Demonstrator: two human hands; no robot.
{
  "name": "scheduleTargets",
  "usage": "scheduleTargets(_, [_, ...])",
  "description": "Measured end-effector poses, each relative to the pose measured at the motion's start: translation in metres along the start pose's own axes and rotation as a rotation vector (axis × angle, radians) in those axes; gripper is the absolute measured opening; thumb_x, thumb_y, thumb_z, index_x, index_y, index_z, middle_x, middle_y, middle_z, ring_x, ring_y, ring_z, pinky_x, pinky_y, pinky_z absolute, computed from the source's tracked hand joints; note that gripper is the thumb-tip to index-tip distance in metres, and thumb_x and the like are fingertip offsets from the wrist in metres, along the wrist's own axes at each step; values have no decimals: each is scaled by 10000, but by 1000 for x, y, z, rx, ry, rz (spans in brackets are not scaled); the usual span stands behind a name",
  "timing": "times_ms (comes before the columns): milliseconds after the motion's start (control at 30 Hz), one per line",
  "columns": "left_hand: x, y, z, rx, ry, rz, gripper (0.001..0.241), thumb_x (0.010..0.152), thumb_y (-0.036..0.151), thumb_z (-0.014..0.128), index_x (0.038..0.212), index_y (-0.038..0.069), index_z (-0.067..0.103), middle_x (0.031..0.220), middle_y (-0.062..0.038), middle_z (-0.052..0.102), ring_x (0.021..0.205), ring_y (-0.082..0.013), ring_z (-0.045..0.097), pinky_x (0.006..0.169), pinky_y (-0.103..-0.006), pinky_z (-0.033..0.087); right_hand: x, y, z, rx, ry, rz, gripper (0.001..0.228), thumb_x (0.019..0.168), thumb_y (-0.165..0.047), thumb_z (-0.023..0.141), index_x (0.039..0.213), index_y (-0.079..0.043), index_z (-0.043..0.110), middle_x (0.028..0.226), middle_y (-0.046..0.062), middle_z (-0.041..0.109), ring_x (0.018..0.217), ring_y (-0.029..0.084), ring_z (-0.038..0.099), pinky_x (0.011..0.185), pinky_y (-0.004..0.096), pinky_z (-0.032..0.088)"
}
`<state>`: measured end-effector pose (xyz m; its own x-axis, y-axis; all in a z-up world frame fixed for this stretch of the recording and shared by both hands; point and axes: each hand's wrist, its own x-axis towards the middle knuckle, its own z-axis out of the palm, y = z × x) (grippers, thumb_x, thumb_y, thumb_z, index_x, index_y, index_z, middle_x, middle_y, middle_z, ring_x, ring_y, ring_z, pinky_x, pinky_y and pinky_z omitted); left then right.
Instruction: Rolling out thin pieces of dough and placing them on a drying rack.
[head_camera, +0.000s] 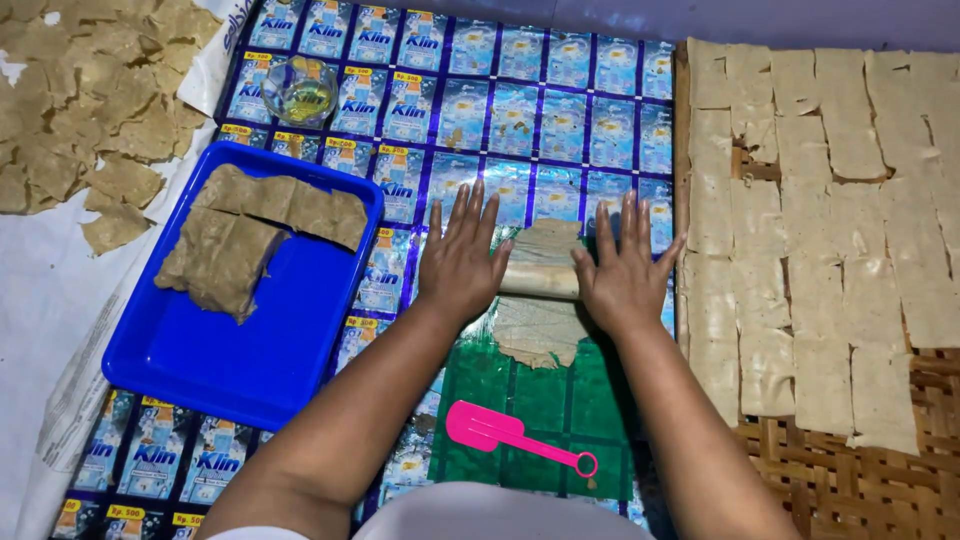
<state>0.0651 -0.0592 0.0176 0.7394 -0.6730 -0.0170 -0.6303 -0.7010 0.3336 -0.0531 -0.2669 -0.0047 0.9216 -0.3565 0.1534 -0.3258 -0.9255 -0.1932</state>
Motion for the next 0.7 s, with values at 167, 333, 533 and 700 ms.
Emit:
scheduleTargets(167, [-69,2,22,23,3,77,660,1072,450,314,1627,98,257,1696,-197,205,1578,-341,139,1248,-565,58,-78,2,14,-7,26,-63,763,1021,-508,424,1636,-94,247,1709,213,188,1584,348,130,1130,793,-36])
scheduleTargets(333, [-110,2,37,98,190,173,641,1062,403,421,1613,97,304,1659,-172,319,1536,-329,278,1229,-521,189,-125,-8,14,-13,58,-64,790,1014,-495,455,1641,-89,197,1718,156,165,1577,306,142,1177,741,-20])
scheduleTargets(533, [-101,-13,45,62,300,250,665,820,385,779,1383,143,521,1197,-66,597,1225,-282,571,1104,-467,412,-143,-39,-23,113,88,-90,744,991,-412,575,1607,-99,300,1682,163,278,1551,308,237,1157,750,-20])
scheduleTargets(700, [-119,-1,23,-87,190,-73,506,852,344,782,1250,77,622,1122,-99,686,1092,-306,612,995,-478,420,-188,-74,-39,394,-93,-395,446,856,-351,763,1187,-81,637,1163,100,611,1006,294,617,868,408,506])
